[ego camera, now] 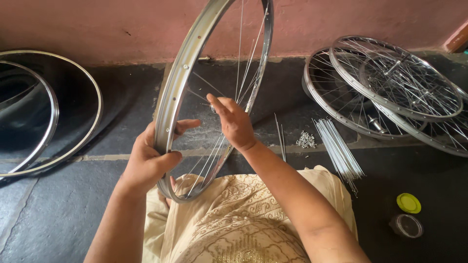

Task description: The person is assembling a bicycle wheel by hand, inserting spokes into the rim and hub. They repeatedly pick up spokes, thread them through the rim holes, and adjust their placement while rotating the wheel to access different sections.

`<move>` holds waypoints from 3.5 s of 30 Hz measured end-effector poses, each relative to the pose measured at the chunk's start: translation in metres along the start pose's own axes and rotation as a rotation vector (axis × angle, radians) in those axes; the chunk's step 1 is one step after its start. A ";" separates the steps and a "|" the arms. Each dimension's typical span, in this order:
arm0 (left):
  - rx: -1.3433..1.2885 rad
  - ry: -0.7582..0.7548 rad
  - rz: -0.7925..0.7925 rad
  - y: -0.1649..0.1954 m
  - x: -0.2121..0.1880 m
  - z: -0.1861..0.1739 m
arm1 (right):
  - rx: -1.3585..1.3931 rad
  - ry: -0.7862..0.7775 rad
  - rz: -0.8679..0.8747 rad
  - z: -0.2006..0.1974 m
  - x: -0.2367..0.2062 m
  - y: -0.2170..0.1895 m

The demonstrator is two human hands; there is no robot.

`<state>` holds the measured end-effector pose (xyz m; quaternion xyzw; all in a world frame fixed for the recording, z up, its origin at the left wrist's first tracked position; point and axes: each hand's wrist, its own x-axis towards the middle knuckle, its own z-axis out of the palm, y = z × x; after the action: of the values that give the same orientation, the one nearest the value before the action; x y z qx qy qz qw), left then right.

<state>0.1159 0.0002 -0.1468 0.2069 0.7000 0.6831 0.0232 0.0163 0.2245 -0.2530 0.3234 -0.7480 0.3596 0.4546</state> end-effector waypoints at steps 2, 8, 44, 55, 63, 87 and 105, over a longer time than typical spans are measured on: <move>0.049 -0.006 0.061 -0.001 -0.001 -0.001 | -0.021 -0.003 0.014 -0.003 0.008 -0.009; 0.040 0.042 0.092 -0.006 -0.004 -0.005 | -0.084 -0.073 0.069 0.002 0.009 -0.018; 0.374 0.151 0.066 -0.004 -0.009 0.023 | 1.285 0.246 0.919 0.024 -0.015 0.042; 0.675 -0.090 -0.043 0.088 0.168 0.077 | 1.286 0.295 0.912 -0.006 -0.017 0.048; 0.196 -0.180 -0.008 0.075 0.142 0.081 | 1.170 0.128 0.905 -0.060 -0.032 0.066; -0.009 0.145 0.016 0.058 0.003 0.042 | -0.224 -0.142 1.608 -0.135 -0.233 0.198; -0.037 0.102 -0.039 0.035 0.029 0.022 | -0.790 -1.204 1.547 -0.113 -0.233 0.242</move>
<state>0.1057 0.0300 -0.1071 0.1576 0.6913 0.7051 0.0045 -0.0412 0.4839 -0.4871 -0.2874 -0.9163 0.0627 -0.2717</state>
